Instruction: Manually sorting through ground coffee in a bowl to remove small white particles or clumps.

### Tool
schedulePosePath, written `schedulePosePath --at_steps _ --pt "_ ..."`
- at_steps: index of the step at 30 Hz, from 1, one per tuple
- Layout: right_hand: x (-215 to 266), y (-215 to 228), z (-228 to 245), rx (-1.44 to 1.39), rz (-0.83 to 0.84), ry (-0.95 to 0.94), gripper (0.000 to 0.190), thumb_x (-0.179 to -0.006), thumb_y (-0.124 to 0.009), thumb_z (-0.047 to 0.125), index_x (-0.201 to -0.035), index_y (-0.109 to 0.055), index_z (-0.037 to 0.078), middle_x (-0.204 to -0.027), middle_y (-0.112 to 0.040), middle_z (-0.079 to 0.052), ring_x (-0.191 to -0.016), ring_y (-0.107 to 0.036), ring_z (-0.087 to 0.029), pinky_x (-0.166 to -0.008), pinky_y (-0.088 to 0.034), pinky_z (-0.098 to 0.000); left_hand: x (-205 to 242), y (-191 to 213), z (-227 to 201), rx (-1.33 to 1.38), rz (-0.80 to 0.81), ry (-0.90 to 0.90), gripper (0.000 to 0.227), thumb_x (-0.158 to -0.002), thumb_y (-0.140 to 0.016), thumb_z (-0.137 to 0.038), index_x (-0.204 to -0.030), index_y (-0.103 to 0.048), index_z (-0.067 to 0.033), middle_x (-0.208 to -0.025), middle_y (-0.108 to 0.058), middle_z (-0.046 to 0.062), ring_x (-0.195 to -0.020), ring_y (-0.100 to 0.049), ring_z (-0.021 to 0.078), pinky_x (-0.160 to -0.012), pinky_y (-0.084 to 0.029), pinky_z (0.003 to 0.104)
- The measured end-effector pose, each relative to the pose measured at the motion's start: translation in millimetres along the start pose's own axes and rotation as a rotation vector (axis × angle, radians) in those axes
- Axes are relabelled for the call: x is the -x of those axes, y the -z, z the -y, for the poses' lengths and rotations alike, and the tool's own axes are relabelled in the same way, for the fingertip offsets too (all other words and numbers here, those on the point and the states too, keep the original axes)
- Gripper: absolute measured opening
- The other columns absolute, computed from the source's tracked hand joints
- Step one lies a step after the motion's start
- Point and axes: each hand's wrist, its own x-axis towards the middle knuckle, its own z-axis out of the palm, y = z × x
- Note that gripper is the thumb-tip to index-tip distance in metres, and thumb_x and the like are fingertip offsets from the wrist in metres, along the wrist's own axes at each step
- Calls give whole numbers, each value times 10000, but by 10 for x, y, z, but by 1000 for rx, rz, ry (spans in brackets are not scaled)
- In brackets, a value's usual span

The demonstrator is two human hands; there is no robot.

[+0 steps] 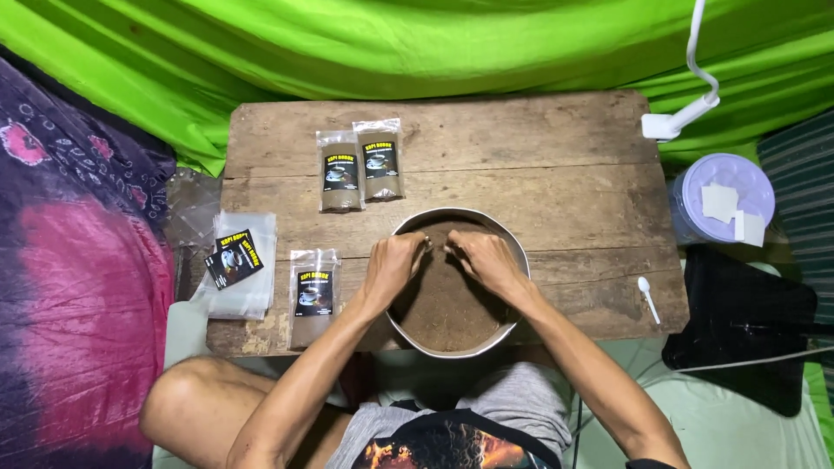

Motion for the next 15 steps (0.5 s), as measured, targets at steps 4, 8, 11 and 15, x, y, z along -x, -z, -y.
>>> schedulePosePath --at_steps 4,8,11,15 --pt "-17 -63 -26 31 -3 14 147 -915 -596 117 -1037 -554 188 -824 -663 -73 -854 -699 -279 -695 -595 -410 -12 68 -5 -9 -8 14 112 -959 -542 -159 -874 -615 -153 -685 -666 94 -647 -723 396 -598 -593 506" --pt "61 -89 -95 57 -10 -4 155 -913 -601 126 -1040 -549 199 -825 -654 -57 -857 -693 -264 -699 -593 -398 -90 75 -60 -5 2 0 114 -961 -540 -160 -877 -616 -155 -687 -665 94 -647 -723 393 -598 -593 503" --pt "80 -142 -100 74 -10 -2 164 -910 -606 135 -1042 -544 210 -827 -646 -40 -861 -688 -249 -702 -592 -387 -66 93 -39 -10 5 8 115 -964 -539 -162 -880 -618 -157 -688 -664 93 -647 -723 391 -597 -594 500" --pt "73 -150 -117 110 -17 4 177 -905 -613 149 -1045 -537 226 -829 -634 -16 -866 -680 -226 -707 -591 -370 -57 119 -35 -16 -1 11 118 -968 -537 -163 -884 -620 -160 -691 -663 92 -647 -723 387 -597 -594 496"
